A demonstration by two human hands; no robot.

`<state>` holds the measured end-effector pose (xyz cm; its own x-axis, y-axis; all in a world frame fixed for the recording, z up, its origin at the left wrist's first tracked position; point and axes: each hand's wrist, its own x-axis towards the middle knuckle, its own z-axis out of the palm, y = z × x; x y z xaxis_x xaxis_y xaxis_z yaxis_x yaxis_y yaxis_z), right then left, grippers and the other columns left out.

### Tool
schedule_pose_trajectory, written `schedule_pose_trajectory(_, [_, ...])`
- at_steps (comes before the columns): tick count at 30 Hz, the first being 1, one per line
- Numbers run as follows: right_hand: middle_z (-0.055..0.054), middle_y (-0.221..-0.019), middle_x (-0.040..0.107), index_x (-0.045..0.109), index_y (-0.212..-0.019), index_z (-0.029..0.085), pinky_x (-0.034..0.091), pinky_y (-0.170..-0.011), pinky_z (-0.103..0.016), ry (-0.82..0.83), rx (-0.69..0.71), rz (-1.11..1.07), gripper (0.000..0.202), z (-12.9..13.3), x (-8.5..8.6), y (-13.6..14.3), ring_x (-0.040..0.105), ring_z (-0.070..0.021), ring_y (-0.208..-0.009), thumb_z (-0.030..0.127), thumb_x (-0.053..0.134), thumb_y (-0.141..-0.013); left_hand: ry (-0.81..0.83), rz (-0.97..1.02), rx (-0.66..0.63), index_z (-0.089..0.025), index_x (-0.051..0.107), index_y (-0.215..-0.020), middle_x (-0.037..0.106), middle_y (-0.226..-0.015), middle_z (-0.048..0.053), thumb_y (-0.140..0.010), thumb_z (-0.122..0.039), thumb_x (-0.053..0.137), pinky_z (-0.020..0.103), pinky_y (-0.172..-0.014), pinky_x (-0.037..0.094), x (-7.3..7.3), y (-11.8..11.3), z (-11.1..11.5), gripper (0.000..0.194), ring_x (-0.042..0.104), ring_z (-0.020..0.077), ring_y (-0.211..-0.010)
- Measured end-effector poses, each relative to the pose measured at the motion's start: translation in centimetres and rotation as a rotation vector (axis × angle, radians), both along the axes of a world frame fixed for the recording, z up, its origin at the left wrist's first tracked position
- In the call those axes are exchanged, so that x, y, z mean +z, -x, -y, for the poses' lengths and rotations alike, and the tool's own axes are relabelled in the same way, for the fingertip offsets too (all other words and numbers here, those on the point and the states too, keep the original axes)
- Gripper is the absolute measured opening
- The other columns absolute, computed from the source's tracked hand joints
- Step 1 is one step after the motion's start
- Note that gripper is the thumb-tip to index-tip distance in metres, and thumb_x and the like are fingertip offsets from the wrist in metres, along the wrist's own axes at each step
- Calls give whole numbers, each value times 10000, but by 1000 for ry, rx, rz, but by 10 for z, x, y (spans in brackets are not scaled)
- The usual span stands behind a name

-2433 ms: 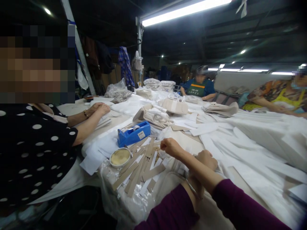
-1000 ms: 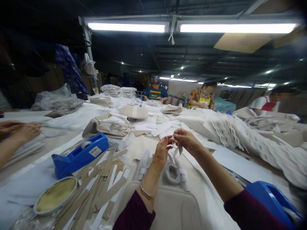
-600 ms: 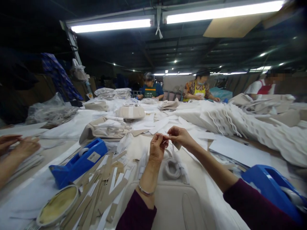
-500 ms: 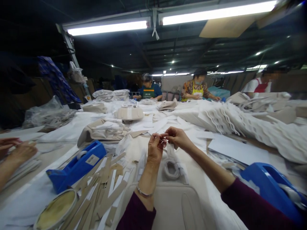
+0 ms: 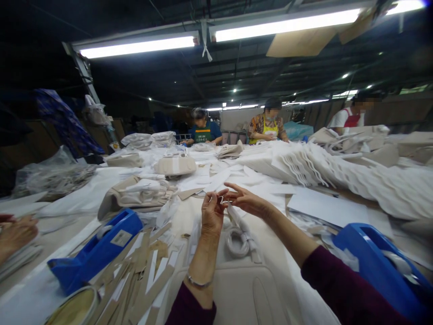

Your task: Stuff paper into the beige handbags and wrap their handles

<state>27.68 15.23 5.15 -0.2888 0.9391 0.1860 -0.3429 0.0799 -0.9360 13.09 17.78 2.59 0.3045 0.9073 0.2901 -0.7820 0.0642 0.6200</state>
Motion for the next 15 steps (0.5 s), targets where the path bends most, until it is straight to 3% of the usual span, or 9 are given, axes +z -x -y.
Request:
schedule_pose_trajectory(2, [-9, -1008, 656, 542, -1205, 245, 433, -785, -257, 11, 58, 32, 691, -5, -7, 2, 597, -140, -893, 27, 644, -558, 4, 2, -14, -180, 518, -821, 721, -983, 85, -747, -336, 750, 173, -545, 482, 0, 0, 0, 290, 685, 169, -807])
schedule_pose_trajectory(6, [27, -769, 626, 660, -898, 170, 433, -727, -239, -63, 8, 132, 351, -16, -13, 9, 574, -116, -751, 63, 707, -567, 23, 27, -39, -174, 550, -853, 720, -999, 87, -756, -269, 744, 153, -548, 503, 1, 2, 0, 236, 688, 166, -848])
schedule_pose_trajectory(10, [6, -800, 644, 668, -932, 158, 441, -749, -257, -27, 4, 121, 340, -21, -6, 7, 586, -122, -749, 131, 742, -601, 107, 77, -42, -168, 602, -926, 718, -997, 77, -773, -162, 704, 115, -565, 510, 3, 5, 0, 184, 691, 162, -910])
schedule_pose_trajectory(15, [-30, -789, 634, 641, -893, 134, 461, -763, -287, 61, 55, 48, 378, -19, -4, 5, 585, -129, -720, 470, 717, -737, 101, 70, -53, -155, 612, -1120, 691, -1093, 101, -819, -112, 620, 95, -559, 510, 4, 7, 0, 304, 677, 164, -978])
